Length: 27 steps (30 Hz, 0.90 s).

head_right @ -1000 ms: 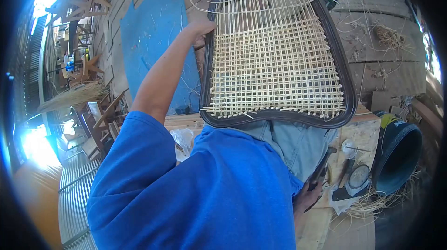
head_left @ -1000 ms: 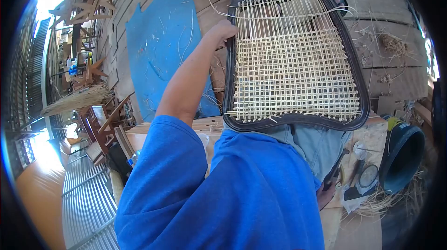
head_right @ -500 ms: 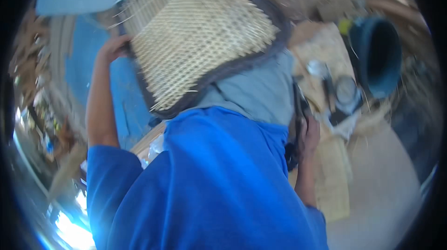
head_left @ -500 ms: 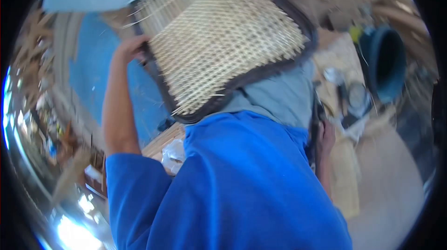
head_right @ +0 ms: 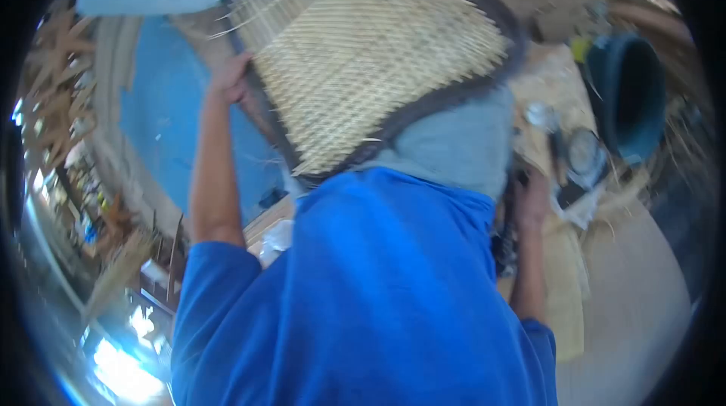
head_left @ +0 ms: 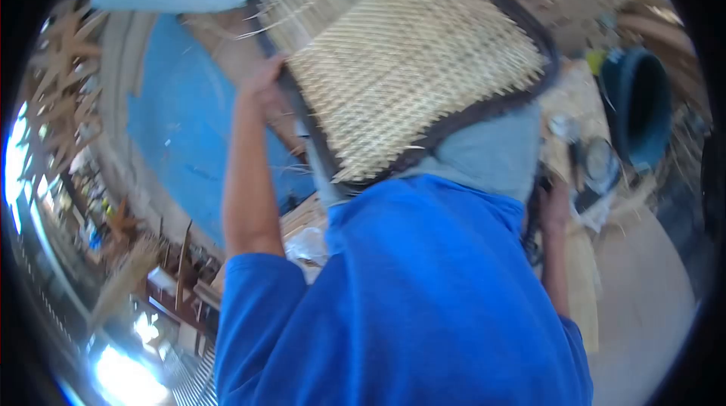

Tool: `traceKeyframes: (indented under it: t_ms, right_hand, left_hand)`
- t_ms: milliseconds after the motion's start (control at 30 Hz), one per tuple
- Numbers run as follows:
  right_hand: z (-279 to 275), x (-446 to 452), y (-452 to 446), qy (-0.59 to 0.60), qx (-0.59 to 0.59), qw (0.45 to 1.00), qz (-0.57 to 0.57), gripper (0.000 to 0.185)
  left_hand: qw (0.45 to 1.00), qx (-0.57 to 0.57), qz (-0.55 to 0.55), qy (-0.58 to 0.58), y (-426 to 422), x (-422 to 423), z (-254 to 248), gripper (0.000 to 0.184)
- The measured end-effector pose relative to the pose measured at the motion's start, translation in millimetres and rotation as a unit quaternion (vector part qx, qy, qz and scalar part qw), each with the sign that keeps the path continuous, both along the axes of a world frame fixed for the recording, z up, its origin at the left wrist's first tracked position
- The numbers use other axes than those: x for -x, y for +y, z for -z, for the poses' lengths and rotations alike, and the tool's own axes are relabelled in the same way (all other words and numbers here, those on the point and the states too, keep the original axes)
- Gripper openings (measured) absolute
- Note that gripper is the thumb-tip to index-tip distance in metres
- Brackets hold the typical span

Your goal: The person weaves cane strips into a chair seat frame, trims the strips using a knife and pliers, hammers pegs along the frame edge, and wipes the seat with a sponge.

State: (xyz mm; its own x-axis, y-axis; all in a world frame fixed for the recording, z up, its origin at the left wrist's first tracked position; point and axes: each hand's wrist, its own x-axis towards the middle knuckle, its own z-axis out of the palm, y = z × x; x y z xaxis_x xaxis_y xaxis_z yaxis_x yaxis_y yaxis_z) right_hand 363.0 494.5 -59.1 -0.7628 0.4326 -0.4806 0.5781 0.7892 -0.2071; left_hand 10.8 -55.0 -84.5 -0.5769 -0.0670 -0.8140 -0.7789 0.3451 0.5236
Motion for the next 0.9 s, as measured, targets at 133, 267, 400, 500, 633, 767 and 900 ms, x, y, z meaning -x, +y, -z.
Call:
traceKeyframes:
  t_ms: [133, 267, 400, 500, 633, 767, 900]
  right_hand:
    - [-25.5, -17.7, 22.4, 0.049, -0.024, 0.999, 0.003, 0.04]
    - [-96.1, 82.8, -34.3, 0.113, 0.126, 0.978, 0.118, 0.044]
    - [-101.2, 199.8, -145.0, 0.082, 0.283, 0.955, -0.009, 0.044]
    - [-93.4, 263.2, -230.0, 0.026, 0.384, 0.914, -0.129, 0.035]
    - [-68.8, 312.1, -288.3, -0.056, 0.339, 0.9, -0.269, 0.028]
    - [-52.9, 329.8, -312.7, -0.068, 0.291, 0.895, -0.33, 0.028]
    - [-48.7, 331.4, -316.2, -0.074, 0.286, 0.893, -0.339, 0.025]
  left_hand:
    - [0.999, 0.001, 0.013, -0.03, 6.6, 1.2, -14.3, 0.055]
    - [0.99, 0.044, 0.118, -0.068, 17.9, 15.6, -53.9, 0.063]
    - [0.967, 0.091, 0.21, -0.108, 10.6, 32.1, -50.5, 0.065]
    - [0.963, 0.135, 0.225, -0.065, 7.1, 32.2, -42.9, 0.059]
    - [0.954, 0.171, 0.244, -0.024, 7.5, 26.4, -36.1, 0.055]
    - [0.961, 0.118, 0.247, -0.042, 20.7, 31.4, -62.6, 0.065]
    - [0.954, 0.132, 0.26, -0.069, 19.5, 33.1, -58.7, 0.059]
